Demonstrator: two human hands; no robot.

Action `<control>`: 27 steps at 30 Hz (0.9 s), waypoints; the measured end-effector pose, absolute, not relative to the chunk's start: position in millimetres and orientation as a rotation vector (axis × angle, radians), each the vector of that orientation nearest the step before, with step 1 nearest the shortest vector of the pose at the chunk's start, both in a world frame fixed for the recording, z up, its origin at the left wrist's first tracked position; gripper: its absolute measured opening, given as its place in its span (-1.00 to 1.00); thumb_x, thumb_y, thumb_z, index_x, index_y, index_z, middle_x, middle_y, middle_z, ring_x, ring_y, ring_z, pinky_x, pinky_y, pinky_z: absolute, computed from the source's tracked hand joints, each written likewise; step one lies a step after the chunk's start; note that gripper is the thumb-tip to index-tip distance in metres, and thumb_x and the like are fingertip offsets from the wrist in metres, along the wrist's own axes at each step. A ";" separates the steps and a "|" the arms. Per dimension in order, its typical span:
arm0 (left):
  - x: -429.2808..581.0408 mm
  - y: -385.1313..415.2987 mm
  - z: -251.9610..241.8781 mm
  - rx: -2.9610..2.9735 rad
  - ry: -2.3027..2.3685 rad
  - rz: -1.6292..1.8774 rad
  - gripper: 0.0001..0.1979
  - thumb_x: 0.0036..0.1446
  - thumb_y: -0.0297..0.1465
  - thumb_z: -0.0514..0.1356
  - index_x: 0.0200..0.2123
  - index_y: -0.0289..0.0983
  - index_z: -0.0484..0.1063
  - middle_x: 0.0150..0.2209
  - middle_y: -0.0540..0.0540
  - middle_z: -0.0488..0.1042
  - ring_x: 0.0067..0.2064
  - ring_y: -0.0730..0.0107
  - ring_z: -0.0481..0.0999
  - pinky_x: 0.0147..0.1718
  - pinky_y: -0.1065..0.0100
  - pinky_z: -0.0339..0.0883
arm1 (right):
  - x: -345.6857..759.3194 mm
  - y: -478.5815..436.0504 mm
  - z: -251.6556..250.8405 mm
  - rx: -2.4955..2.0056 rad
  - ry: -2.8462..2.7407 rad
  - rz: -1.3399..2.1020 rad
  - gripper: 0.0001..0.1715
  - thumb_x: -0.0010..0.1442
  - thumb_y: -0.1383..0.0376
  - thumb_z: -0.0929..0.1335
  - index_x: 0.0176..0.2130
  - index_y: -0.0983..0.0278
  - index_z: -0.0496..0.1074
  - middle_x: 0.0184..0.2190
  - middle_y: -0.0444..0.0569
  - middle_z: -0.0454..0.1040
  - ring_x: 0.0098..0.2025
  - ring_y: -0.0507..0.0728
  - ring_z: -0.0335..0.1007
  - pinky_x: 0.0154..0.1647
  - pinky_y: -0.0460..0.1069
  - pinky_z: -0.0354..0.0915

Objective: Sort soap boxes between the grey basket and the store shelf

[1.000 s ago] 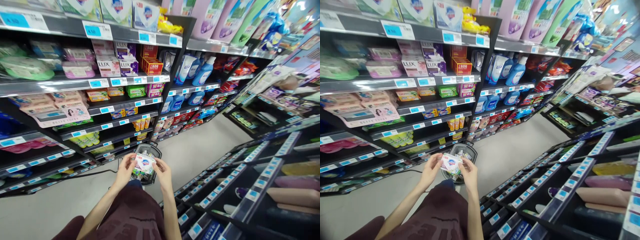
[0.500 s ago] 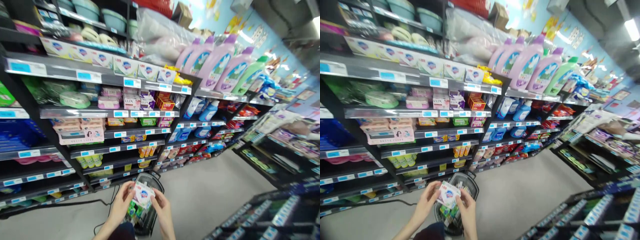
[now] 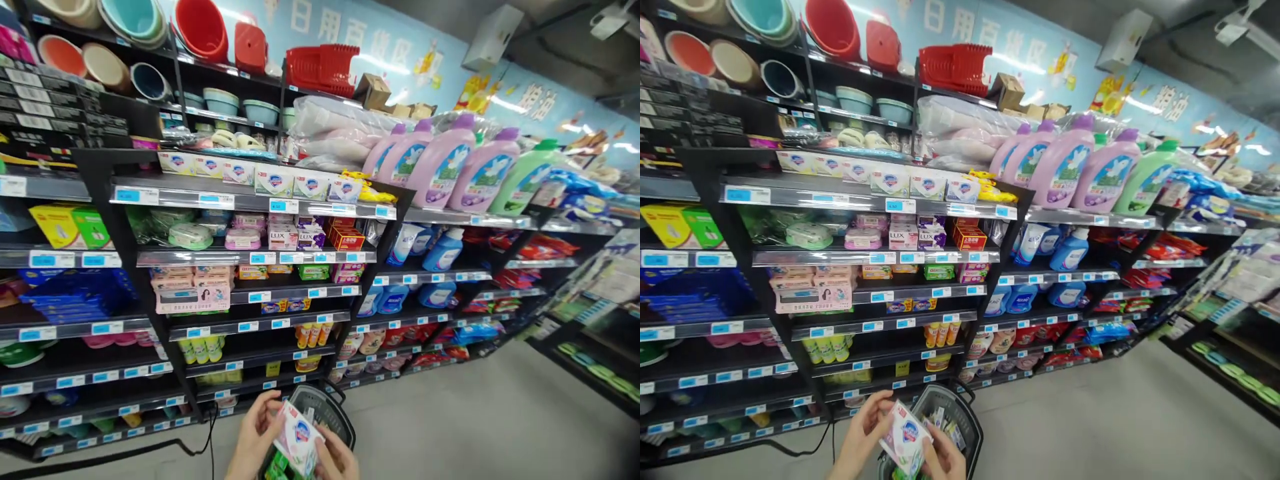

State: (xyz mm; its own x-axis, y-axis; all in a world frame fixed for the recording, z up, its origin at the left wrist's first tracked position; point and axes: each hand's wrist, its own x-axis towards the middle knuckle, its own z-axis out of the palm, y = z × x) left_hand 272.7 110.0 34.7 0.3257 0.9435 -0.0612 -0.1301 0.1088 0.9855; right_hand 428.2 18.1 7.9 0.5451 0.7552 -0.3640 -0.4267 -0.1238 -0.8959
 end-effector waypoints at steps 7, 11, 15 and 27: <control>294.8 99.4 61.4 1.152 0.897 0.860 -0.53 0.06 -0.12 0.36 -0.06 -0.28 0.43 -0.25 -0.12 0.53 -0.23 0.28 0.52 -0.30 0.38 0.36 | 445.0 -10.9 49.9 -1.344 -0.330 1.037 -0.30 -0.08 -0.03 0.57 -0.06 0.35 0.58 -0.15 0.14 0.60 -0.16 0.24 0.54 -0.37 -0.06 0.43; 302.4 92.8 56.3 1.178 0.892 0.800 -0.54 0.06 -0.17 0.36 -0.05 -0.29 0.42 -0.24 -0.09 0.49 -0.25 0.33 0.50 -0.31 0.40 0.35 | 448.3 -22.5 51.5 -1.355 -0.298 0.974 -0.41 0.00 0.02 0.54 -0.05 0.28 0.56 -0.23 0.05 0.58 -0.24 0.18 0.51 -0.43 -0.08 0.39; 303.2 90.4 51.0 1.214 0.915 0.796 -0.52 0.04 -0.18 0.38 -0.03 -0.27 0.40 -0.19 -0.10 0.50 -0.32 0.41 0.46 -0.32 0.39 0.38 | 453.0 -24.8 45.9 -1.380 -0.356 1.004 -0.43 0.06 0.05 0.51 0.01 0.26 0.54 -0.14 0.07 0.59 -0.21 0.17 0.52 -0.38 -0.06 0.41; 255.7 112.0 45.1 1.448 0.974 1.041 -0.55 0.06 -0.34 0.33 0.01 -0.26 0.34 -0.31 -0.03 0.51 -0.40 0.42 0.45 -0.21 0.32 0.44 | 444.7 45.9 65.7 -1.398 -1.171 1.094 -0.60 0.17 0.18 0.43 0.01 0.18 0.60 0.05 0.06 0.57 0.13 0.32 0.45 0.12 0.19 0.37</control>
